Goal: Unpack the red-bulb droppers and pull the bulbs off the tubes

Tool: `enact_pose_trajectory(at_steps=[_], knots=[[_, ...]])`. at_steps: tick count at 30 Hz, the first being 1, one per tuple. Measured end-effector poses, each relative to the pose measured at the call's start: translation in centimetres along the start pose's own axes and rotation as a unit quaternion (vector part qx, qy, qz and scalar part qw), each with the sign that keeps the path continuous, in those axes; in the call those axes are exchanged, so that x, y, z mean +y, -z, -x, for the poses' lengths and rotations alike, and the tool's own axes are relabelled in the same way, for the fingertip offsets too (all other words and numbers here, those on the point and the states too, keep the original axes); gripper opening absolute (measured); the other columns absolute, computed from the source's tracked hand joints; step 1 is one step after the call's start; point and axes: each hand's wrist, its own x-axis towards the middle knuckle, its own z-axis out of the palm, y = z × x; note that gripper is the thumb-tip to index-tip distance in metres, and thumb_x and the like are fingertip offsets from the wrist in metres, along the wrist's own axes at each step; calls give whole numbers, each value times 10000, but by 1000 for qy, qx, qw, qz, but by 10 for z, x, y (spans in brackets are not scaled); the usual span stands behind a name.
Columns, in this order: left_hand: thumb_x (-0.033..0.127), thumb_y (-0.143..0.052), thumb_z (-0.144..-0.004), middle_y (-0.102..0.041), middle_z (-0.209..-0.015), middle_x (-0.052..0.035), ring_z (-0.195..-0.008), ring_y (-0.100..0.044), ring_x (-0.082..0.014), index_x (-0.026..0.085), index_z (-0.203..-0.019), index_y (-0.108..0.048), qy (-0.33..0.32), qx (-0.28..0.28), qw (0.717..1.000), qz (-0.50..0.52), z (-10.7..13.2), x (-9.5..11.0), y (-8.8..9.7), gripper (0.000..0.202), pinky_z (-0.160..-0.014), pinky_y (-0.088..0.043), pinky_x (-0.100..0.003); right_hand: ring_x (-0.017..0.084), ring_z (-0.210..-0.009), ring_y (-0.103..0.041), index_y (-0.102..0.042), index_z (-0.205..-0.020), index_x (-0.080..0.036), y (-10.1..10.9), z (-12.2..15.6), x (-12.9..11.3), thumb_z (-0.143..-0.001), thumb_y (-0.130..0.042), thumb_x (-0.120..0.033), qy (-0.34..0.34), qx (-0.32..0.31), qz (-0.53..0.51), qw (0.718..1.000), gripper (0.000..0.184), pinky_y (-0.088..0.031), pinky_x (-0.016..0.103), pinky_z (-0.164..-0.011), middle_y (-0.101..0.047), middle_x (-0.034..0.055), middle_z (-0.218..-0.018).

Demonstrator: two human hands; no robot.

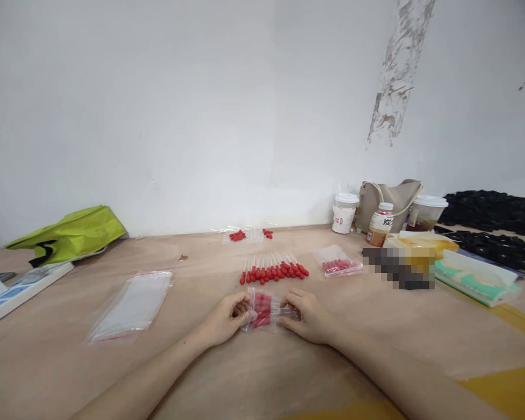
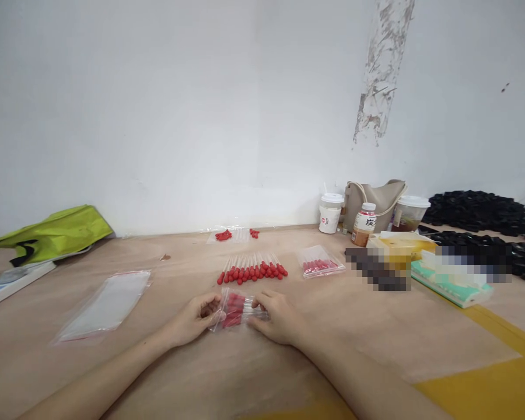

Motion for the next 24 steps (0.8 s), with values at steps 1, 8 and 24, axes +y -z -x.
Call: enact_pose_trajectory(at_steps=[1, 8, 24], knots=[[364, -533, -776, -568, -736, -16, -619, -478, -109, 138, -876, -594, 1, -6, 1000, 3, 0, 1, 0, 255, -556, -360, -198, 130, -684, -502, -537, -843, -182, 0, 0, -1, -745, -567, -307, -1, 2, 5, 1000, 161, -378, 234, -613, -540, 17, -790], [339, -679, -642, -519, -714, 17, -588, -437, -90, 149, -916, -554, 20, 13, 1000, 15, -4, -3, -5, 356, -520, -331, -186, 145, -728, -512, -533, -853, -180, -1, -1, -2, -788, -535, -311, -1, 17, 20, 1000, 147, -392, 252, -639, -537, 34, -837], [293, -526, -768, -541, -729, 6, -637, -451, -134, 177, -864, -532, -25, 35, 996, -83, 2, 14, -13, 151, -591, -335, -228, 144, -736, -508, -522, -863, -184, -3, -2, 4, -792, -538, -307, -8, 32, 7, 999, 142, -403, 266, -658, -505, 30, -853]])
